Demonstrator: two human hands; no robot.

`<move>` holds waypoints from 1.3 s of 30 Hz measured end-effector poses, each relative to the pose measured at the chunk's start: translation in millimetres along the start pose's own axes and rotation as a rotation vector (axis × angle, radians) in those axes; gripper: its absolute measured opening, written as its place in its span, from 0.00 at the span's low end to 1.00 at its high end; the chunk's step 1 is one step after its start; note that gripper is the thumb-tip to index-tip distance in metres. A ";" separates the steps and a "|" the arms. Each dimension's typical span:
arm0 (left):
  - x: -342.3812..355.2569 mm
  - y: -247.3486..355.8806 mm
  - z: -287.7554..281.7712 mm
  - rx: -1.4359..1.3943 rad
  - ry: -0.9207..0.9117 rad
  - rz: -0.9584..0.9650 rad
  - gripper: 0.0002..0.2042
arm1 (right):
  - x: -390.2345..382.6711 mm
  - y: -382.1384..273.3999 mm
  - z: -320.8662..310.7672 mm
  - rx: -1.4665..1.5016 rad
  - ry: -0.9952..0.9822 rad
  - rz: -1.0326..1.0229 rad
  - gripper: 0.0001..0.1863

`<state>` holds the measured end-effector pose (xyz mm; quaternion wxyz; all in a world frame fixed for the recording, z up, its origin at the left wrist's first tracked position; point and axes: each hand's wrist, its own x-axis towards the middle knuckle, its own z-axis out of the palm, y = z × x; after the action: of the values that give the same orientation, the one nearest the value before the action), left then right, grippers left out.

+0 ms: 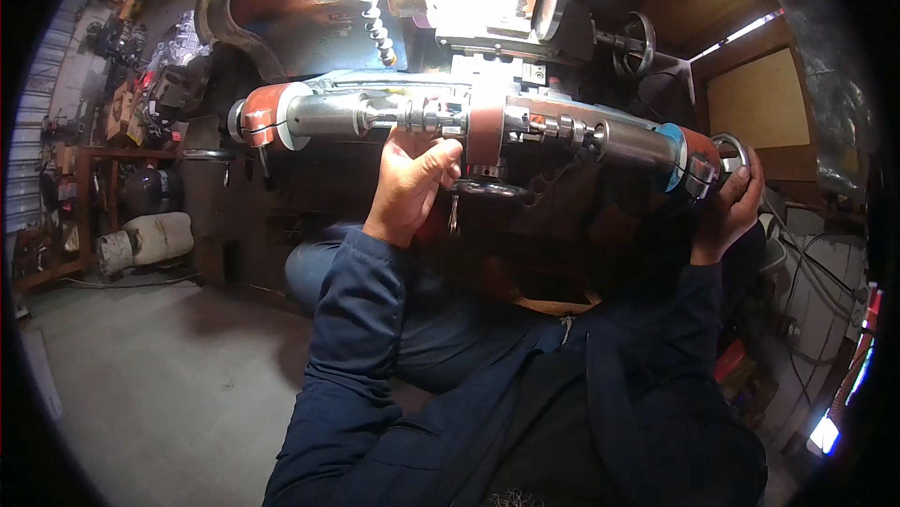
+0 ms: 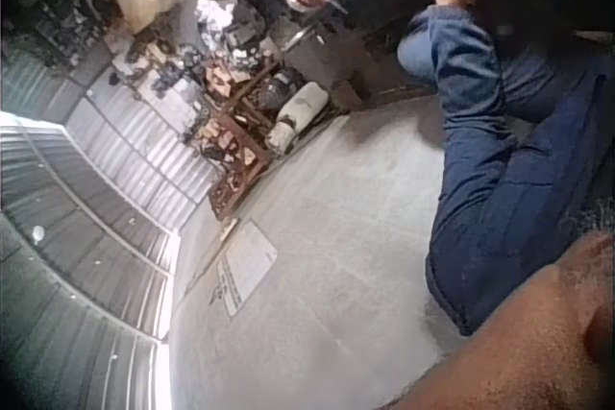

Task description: The person adjusts components on a lathe, turns handwheels to position the carriage, and uses a dial indicator to measure the alignment of the metal workpiece.

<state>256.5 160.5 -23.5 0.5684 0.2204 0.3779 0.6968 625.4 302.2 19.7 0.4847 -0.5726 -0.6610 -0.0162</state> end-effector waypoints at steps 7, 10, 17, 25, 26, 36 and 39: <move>3.9 -2.9 3.2 -0.095 -0.004 0.039 0.14 | 4.1 1.5 -1.4 -0.005 -0.018 0.003 0.20; 2.6 -3.7 -0.5 -0.100 -0.002 0.032 0.15 | 6.9 2.3 -1.8 -0.008 -0.057 -0.012 0.20; 2.7 -13.7 -11.7 -0.243 -0.038 0.037 0.22 | 4.7 2.8 -4.3 -0.033 -0.067 0.028 0.21; 5.4 -13.8 -12.8 -0.218 -0.086 0.027 0.17 | 3.2 2.4 -1.7 -0.008 -0.038 -0.001 0.21; 5.6 -14.4 -14.3 -0.209 -0.098 0.034 0.17 | 3.4 1.8 -1.8 -0.024 -0.043 0.004 0.21; 0.7 -7.0 -6.6 -0.138 -0.026 0.030 0.16 | -5.2 7.4 2.8 0.037 0.044 0.035 0.21; -8.3 14.2 -8.7 0.071 0.014 -0.060 0.16 | -4.5 5.2 3.3 0.040 0.033 0.038 0.21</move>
<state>243.3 149.2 -16.8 0.5784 0.2240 0.4127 0.6670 626.8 302.5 12.2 0.5071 -0.5748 -0.6422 -0.0035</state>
